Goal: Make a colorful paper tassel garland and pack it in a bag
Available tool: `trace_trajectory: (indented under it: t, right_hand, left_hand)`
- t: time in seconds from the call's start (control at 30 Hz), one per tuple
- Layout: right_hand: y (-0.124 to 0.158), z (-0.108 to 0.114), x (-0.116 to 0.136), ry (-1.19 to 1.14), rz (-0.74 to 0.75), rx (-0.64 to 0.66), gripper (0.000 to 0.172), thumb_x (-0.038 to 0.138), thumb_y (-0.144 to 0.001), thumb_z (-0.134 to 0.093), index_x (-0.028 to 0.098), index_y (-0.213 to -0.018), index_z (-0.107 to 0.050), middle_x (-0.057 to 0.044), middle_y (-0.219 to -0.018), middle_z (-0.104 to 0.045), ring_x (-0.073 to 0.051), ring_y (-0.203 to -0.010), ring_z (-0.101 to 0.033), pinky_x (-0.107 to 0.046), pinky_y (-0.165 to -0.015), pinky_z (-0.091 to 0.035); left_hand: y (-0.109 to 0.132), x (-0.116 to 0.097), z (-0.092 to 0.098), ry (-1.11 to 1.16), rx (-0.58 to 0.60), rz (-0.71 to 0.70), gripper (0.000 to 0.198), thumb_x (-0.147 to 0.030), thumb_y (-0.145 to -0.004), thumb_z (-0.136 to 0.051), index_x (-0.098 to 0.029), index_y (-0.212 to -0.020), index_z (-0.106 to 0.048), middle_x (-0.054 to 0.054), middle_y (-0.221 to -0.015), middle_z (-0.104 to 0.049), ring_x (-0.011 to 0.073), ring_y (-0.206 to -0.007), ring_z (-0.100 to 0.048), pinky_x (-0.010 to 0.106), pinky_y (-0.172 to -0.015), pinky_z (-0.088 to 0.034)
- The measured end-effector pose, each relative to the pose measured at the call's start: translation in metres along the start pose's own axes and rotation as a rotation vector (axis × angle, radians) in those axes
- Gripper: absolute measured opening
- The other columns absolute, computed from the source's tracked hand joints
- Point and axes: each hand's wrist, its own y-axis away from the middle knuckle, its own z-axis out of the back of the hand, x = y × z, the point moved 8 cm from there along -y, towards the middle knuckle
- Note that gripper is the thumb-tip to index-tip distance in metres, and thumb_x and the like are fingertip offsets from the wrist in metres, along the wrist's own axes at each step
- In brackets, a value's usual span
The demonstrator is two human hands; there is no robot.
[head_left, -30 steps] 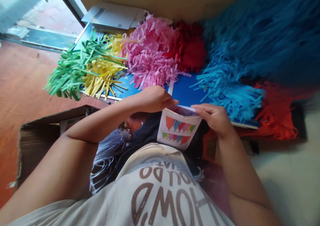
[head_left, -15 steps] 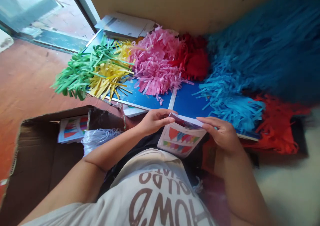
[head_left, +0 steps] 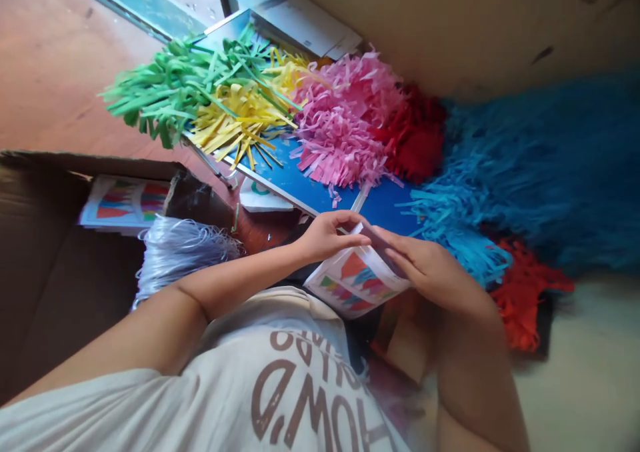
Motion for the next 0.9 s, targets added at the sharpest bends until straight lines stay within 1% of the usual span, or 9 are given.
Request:
trace_trajectory:
  t: [0.13,0.27,0.37,0.5,0.63,0.7,0.77,0.83,0.9]
  right_hand:
    - [0.001,-0.004,-0.012,-0.011,-0.073,-0.064,0.044,0.040,-0.102,-0.043,0.031,-0.144,-0.056,-0.001,-0.144,-0.059,-0.024,-0.132,-0.058,-0.042,-0.113,-0.047]
    - [0.002,-0.007,-0.012,-0.047,-0.123,-0.088,0.044,0.041,-0.103,-0.042,0.029,-0.141,-0.059,-0.001,-0.143,-0.060,-0.025,-0.132,-0.058,-0.044,-0.115,-0.045]
    - [0.003,-0.008,-0.008,-0.096,-0.131,-0.082,0.044,0.044,-0.103,-0.043,0.029,-0.139,-0.061,-0.002,-0.141,-0.062,-0.025,-0.132,-0.058,-0.044,-0.115,-0.044]
    - [0.008,-0.009,-0.006,-0.158,-0.148,-0.118,0.043,0.046,-0.105,-0.039,0.029,-0.131,-0.068,-0.002,-0.132,-0.069,-0.024,-0.123,-0.064,-0.040,-0.106,-0.051]
    - [0.017,-0.012,0.001,-0.050,-0.090,-0.192,0.037,0.041,-0.103,-0.046,0.028,-0.129,-0.069,-0.003,-0.128,-0.071,-0.023,-0.117,-0.067,-0.036,-0.104,-0.051]
    - [0.021,-0.015,0.009,-0.007,-0.034,-0.215,0.037,0.038,-0.103,-0.048,0.026,-0.132,-0.067,-0.004,-0.129,-0.071,-0.022,-0.116,-0.068,-0.035,-0.102,-0.052]
    - [0.025,-0.015,0.016,0.026,0.005,-0.243,0.036,0.035,-0.103,-0.048,0.025,-0.133,-0.066,-0.005,-0.128,-0.071,-0.021,-0.115,-0.068,-0.034,-0.102,-0.053]
    - [0.028,-0.013,0.023,0.068,0.029,-0.266,0.036,0.033,-0.103,-0.048,0.024,-0.134,-0.065,-0.005,-0.128,-0.071,-0.020,-0.115,-0.068,-0.034,-0.101,-0.053]
    - [0.033,-0.010,0.029,0.128,0.040,-0.271,0.037,0.033,-0.104,-0.047,0.024,-0.135,-0.064,-0.006,-0.129,-0.070,-0.021,-0.116,-0.068,-0.034,-0.099,-0.054]
  left_hand:
    - [0.008,0.001,0.007,-0.012,-0.046,-0.091,0.059,-0.053,-0.067,-0.086,-0.015,-0.109,-0.071,0.007,-0.094,-0.072,0.0162,-0.083,-0.066,0.025,-0.072,-0.054]
    - [0.021,-0.010,0.014,-0.135,-0.166,-0.299,0.041,-0.049,-0.077,-0.081,-0.016,-0.098,-0.071,0.009,-0.098,-0.072,0.0162,-0.086,-0.068,0.023,-0.068,-0.055]
    - [0.025,-0.020,0.011,-0.268,-0.131,-0.405,0.032,-0.048,-0.083,-0.075,-0.017,-0.092,-0.074,0.011,-0.097,-0.075,0.0181,-0.090,-0.070,0.025,-0.071,-0.056]
    - [0.023,-0.031,0.010,-0.329,-0.071,-0.459,0.034,-0.047,-0.094,-0.062,-0.017,-0.085,-0.075,0.011,-0.092,-0.076,0.0184,-0.090,-0.072,0.029,-0.084,-0.056]
    - [0.021,-0.034,0.012,-0.249,0.003,-0.432,0.034,-0.048,-0.093,-0.063,-0.015,-0.101,-0.072,0.013,-0.098,-0.075,0.0180,-0.089,-0.071,0.027,-0.076,-0.057]
    - [0.024,-0.036,0.008,-0.256,0.075,-0.461,0.034,-0.046,-0.096,-0.060,-0.016,-0.104,-0.072,0.013,-0.099,-0.075,0.0180,-0.093,-0.071,0.028,-0.080,-0.057]
    - [0.030,-0.040,0.002,-0.263,0.126,-0.524,0.034,-0.042,-0.099,-0.054,-0.016,-0.100,-0.075,0.013,-0.098,-0.075,0.0186,-0.096,-0.070,0.031,-0.088,-0.056]
    - [0.035,-0.043,0.001,-0.221,0.105,-0.574,0.031,-0.040,-0.098,-0.057,-0.016,-0.097,-0.076,0.013,-0.097,-0.076,0.0195,-0.096,-0.071,0.031,-0.089,-0.056]
    - [0.039,-0.045,0.001,-0.193,0.045,-0.583,0.023,-0.037,-0.093,-0.067,-0.016,-0.094,-0.076,0.012,-0.095,-0.076,0.0195,-0.093,-0.072,0.030,-0.084,-0.057]
